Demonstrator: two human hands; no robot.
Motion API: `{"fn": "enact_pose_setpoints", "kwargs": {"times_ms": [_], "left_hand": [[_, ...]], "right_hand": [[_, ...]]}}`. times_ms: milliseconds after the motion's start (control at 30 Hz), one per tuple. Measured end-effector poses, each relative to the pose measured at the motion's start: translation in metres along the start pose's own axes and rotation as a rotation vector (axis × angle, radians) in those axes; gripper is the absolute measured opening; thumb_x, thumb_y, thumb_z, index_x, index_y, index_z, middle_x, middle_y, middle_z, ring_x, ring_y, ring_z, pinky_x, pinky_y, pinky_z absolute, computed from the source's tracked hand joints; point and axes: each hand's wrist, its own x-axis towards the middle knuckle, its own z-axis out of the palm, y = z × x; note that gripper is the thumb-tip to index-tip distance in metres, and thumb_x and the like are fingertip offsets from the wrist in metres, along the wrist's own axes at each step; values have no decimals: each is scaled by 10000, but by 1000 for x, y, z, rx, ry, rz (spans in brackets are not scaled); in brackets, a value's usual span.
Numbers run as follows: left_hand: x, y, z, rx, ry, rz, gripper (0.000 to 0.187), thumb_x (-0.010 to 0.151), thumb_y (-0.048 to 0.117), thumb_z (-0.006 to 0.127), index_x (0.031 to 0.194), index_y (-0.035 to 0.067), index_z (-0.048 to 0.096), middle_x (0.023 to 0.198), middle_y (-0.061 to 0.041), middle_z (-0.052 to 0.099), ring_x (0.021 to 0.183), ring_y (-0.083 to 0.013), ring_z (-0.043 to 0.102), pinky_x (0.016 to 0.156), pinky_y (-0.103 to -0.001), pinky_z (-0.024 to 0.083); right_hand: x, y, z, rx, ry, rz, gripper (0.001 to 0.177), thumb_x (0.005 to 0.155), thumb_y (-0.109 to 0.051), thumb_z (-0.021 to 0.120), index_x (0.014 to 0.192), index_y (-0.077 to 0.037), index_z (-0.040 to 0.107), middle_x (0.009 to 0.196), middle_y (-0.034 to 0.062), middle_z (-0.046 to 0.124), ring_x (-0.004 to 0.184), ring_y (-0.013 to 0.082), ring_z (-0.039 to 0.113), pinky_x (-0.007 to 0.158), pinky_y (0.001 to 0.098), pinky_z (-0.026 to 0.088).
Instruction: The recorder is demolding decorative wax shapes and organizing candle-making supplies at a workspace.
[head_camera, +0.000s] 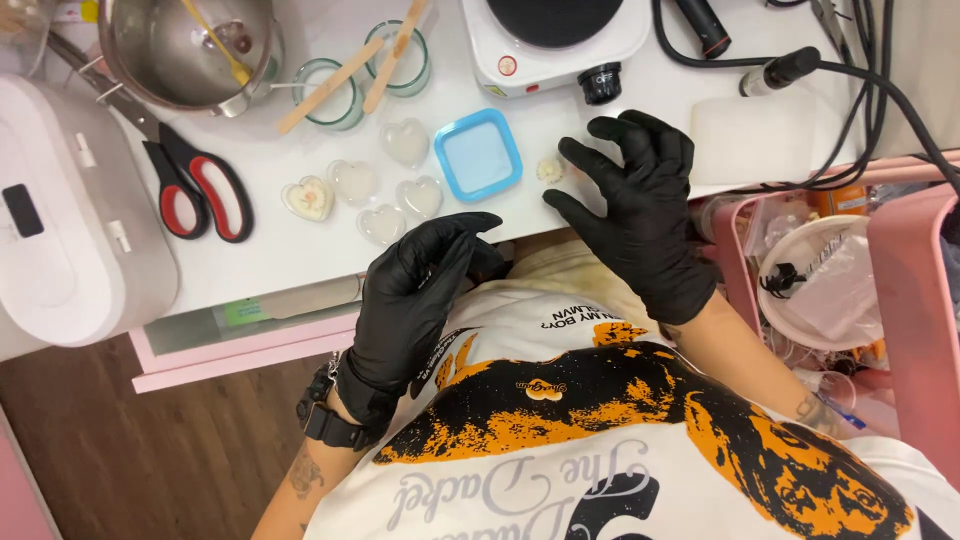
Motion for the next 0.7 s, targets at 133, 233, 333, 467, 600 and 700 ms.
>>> {"fn": "enact_pose_setpoints", "kwargs": {"times_ms": [133,233,333,467,600,700], "left_hand": [[-10,-5,-10,-4,74,-63,276,1085,29,529,1315,24,681,991,-66,744,800,-97,576,739,-252,491],[-16,-17,-16,-37,92,-58,276,1086,26,528,1317,20,679,1009,-49,736,853,-86,602,777,-243,507],[-19,-28,-15,-37,89,-25,280,1081,21,532,1323,12,673,1061,-41,730,932,-83,633,844,-246,531],[-17,-33,-8,-51,38,36,289,1067,7,534,1333,1,645,1176,-48,721,1041,-97,661,958,-264,552],[-14,-31,-8,-42,-5,55,320,1057,0,539,1364,10,628,1194,-42,713,1029,-95,662,946,-266,553],[-8,-26,-6,46,-33,10,361,1050,30,567,1404,70,626,1107,-22,713,923,-96,654,847,-275,566]], "right_hand": [[5,3,14,-121,-84,-79,460,854,-270,923,1256,-136,746,1359,101,635,1343,351,447,1111,488,360],[0,-4,18,-122,-124,-80,416,860,-283,916,1218,-146,753,1363,99,641,1357,356,440,1126,496,335],[0,-16,22,-118,-118,-103,384,860,-264,909,1192,-144,760,1336,89,651,1361,353,439,1126,502,335],[2,-32,6,8,-44,-29,360,867,-168,883,1197,-118,749,1261,106,619,1314,313,478,1067,450,425],[-21,5,-10,15,133,135,335,972,11,888,1260,-118,775,1172,37,637,1186,207,549,1007,372,473],[-29,23,-13,-10,108,227,291,1021,-64,862,1286,-153,781,1179,65,519,1187,229,507,952,345,441]]}}
